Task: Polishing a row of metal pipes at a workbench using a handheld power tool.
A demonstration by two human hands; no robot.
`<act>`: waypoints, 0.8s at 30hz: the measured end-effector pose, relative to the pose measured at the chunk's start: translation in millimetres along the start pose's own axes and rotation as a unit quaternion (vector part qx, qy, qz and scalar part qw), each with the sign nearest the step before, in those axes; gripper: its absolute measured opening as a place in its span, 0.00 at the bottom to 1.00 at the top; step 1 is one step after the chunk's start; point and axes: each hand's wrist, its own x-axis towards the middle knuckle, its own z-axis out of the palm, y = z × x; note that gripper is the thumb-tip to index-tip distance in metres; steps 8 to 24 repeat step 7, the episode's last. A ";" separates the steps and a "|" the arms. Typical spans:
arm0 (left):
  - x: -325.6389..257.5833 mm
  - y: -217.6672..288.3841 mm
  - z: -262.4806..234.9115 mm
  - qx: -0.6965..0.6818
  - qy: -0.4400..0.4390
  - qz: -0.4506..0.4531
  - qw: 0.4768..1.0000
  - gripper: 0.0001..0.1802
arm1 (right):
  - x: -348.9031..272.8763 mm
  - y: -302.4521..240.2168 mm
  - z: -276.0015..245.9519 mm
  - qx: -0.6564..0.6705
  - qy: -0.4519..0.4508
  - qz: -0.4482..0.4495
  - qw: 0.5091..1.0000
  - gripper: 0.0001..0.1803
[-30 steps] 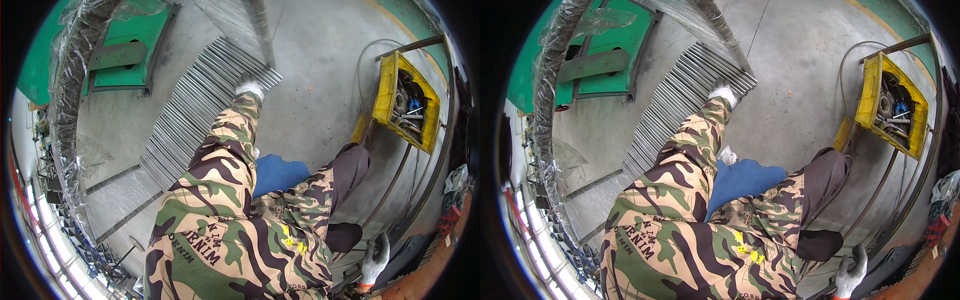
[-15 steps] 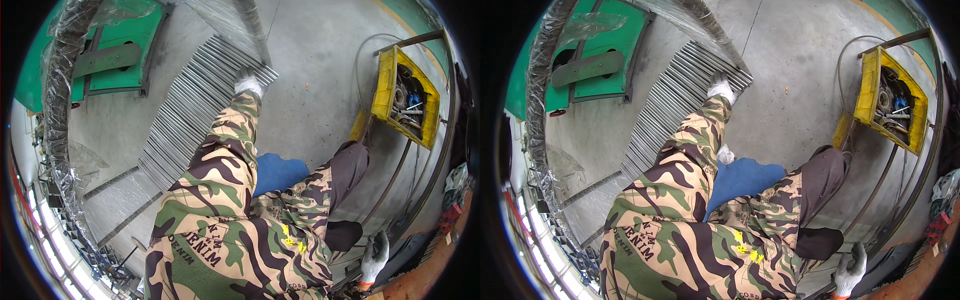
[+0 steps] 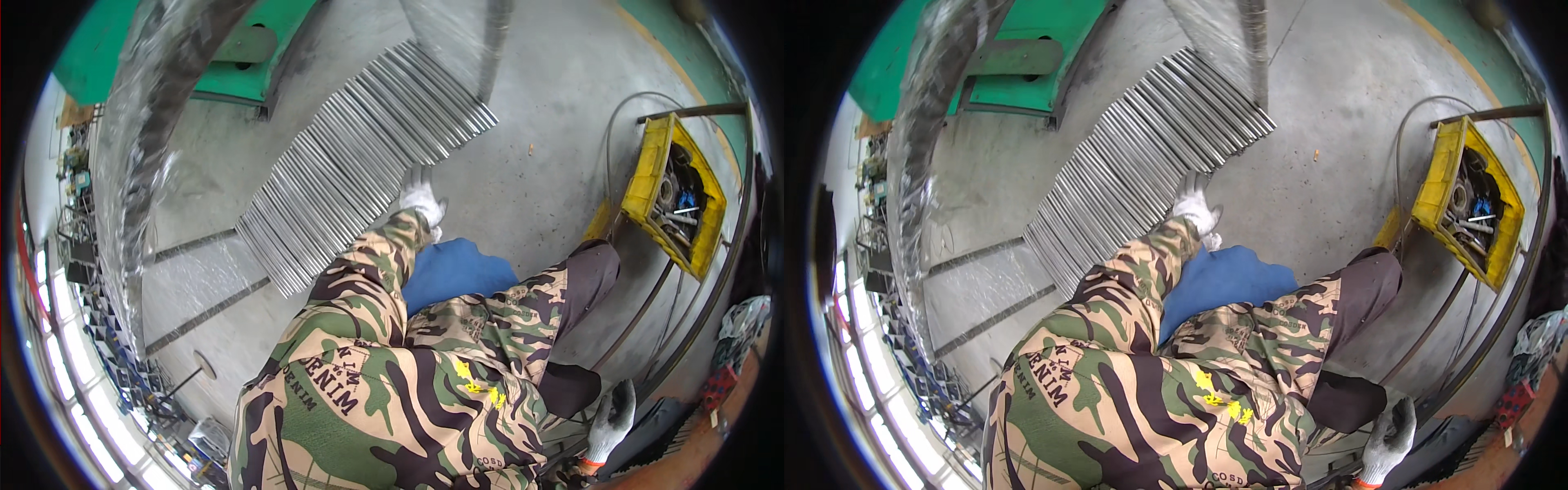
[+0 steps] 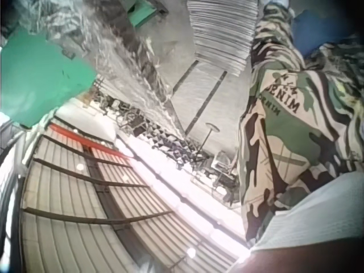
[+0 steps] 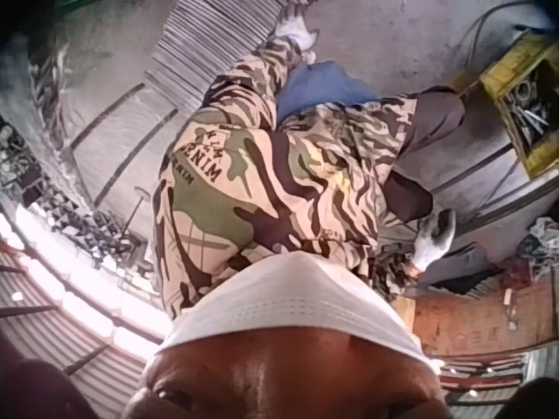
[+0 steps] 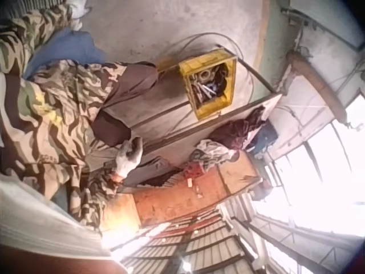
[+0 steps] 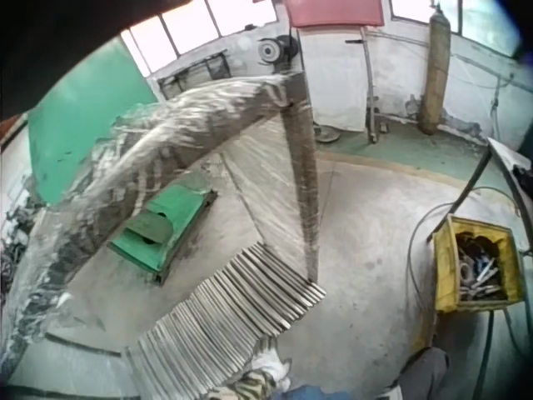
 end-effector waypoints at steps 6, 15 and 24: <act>-71.7 -35.7 28.6 -0.140 -0.026 -0.078 0.987 0.49 | 39.6 8.3 -10.1 0.037 0.007 -0.079 0.996 0.32; -75.4 -38.2 26.6 -0.145 -0.017 -0.087 0.986 0.49 | 46.9 5.0 -13.2 0.030 0.000 -0.082 0.996 0.32; -75.4 -38.2 26.6 -0.145 -0.017 -0.087 0.986 0.49 | 46.9 5.0 -13.2 0.030 0.000 -0.082 0.996 0.32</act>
